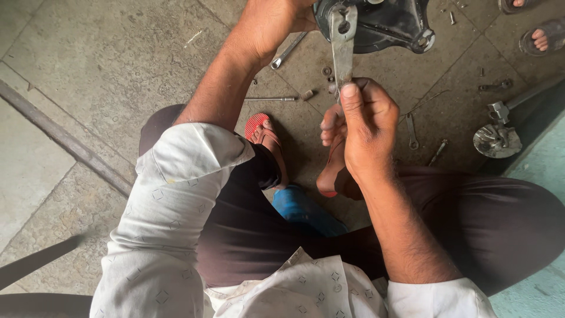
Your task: The person uses a T-handle wrench to loosen a bolt on a mechanical part, then removes the bolt and a washer. They wipe the part with a cloth and reassemble it by inserting the bolt and tightening it with a wrench.
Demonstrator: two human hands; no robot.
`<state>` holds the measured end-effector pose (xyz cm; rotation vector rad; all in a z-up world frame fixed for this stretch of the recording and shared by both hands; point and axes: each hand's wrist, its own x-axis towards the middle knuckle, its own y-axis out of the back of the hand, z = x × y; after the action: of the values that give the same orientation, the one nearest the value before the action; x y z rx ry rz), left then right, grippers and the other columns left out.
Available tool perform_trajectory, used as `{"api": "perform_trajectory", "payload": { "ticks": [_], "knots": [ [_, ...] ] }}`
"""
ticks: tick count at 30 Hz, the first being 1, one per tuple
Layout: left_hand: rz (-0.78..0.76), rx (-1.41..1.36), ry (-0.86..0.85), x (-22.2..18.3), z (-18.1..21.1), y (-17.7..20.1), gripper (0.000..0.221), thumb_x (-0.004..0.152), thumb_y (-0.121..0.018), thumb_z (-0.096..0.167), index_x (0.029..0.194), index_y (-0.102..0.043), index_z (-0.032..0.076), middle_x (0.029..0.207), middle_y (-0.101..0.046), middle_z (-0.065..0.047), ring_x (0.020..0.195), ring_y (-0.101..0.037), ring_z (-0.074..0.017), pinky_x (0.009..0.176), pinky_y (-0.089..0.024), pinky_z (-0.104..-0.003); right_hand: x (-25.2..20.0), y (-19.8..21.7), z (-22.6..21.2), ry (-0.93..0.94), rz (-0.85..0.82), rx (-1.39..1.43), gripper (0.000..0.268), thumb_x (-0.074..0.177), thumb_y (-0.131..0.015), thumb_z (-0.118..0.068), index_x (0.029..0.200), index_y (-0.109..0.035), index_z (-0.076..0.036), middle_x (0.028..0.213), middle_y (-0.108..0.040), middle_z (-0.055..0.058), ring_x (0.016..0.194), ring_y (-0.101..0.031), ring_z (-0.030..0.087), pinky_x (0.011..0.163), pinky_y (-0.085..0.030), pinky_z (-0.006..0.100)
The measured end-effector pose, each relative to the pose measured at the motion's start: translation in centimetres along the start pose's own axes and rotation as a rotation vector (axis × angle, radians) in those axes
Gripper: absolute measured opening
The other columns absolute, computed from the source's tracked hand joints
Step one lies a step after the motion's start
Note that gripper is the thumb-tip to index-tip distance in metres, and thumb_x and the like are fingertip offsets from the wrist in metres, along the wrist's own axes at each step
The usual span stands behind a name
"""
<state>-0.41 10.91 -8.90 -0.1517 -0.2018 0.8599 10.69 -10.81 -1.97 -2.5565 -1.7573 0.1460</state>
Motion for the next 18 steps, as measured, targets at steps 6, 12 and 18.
{"api": "perform_trajectory", "payload": {
  "ticks": [6,12,18],
  "knots": [
    [-0.017,0.074,-0.044,-0.4,0.8,0.1,0.028,0.108,-0.052,0.019,0.114,-0.068,-0.004,0.105,-0.078,-0.016,0.105,-0.081,-0.0278,0.096,-0.063,-0.042,0.1,0.6,-0.6,0.067,0.007,-0.06,0.033,0.111,-0.061,-0.034,0.099,-0.06,-0.004,0.072,-0.062,0.003,0.06,-0.059,0.009,0.054,-0.052,0.024],
    [0.0,0.09,-0.049,-0.6,0.6,0.2,0.026,0.108,-0.057,0.017,0.113,-0.068,-0.006,0.104,-0.077,-0.018,0.105,-0.081,-0.0292,0.097,-0.064,-0.043,0.3,1.3,-0.4,0.071,-0.009,-0.054,0.033,0.111,-0.062,-0.033,0.097,-0.06,-0.003,0.072,-0.064,0.005,0.06,-0.061,0.01,0.056,-0.055,0.027],
    [0.004,0.112,-0.065,-0.9,1.3,0.0,0.027,0.106,-0.061,0.02,0.114,-0.068,-0.005,0.105,-0.077,-0.015,0.104,-0.081,-0.0267,0.094,-0.065,-0.042,0.7,1.6,-0.2,0.072,-0.043,0.026,0.031,0.109,-0.065,-0.03,0.096,-0.061,-0.003,0.074,-0.066,0.008,0.061,-0.064,0.013,0.058,-0.059,0.03]
  ]
}}
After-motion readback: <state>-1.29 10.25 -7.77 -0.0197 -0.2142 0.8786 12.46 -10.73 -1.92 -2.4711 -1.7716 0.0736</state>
